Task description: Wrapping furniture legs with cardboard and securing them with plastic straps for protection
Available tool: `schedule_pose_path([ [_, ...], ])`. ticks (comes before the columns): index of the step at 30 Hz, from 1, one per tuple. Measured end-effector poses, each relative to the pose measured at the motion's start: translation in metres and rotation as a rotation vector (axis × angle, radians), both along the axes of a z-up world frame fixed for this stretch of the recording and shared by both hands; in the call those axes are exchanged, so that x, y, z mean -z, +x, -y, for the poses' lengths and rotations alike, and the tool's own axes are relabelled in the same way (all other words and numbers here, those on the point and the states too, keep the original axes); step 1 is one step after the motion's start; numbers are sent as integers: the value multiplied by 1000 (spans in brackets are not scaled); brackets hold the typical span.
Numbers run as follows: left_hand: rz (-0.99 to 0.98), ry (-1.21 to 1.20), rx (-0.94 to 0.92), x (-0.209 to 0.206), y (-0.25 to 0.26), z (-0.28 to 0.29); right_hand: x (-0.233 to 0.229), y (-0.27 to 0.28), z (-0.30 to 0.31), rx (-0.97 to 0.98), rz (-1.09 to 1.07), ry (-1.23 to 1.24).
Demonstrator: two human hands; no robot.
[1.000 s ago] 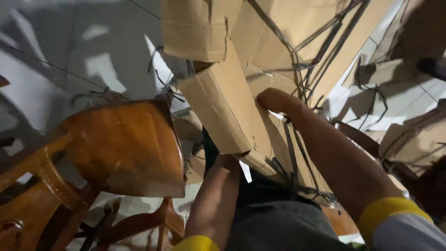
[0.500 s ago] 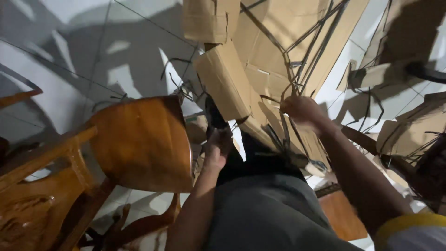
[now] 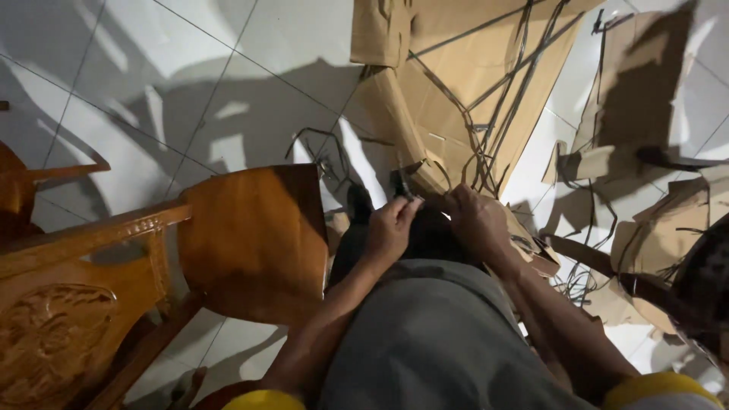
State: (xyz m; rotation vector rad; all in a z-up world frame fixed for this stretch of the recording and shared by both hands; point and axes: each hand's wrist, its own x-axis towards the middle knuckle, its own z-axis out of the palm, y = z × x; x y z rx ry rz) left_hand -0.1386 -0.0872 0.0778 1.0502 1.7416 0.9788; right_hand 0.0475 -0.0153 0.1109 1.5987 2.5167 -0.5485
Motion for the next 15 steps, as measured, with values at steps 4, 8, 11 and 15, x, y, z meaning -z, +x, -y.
schedule_pose_path([
  [4, 59, 129, 52, -3, 8, -13, 7, -2, 6, 394, -18, -229],
  [8, -42, 314, 106, -108, -16, -51, -6, -2, 1, 398, 43, -242],
  [11, 34, 246, 179, -43, 12, -31, -33, 1, -3, 261, -83, -245],
  [15, 64, 293, 245, -45, 23, -42, -71, -23, -18, 144, -176, -244],
])
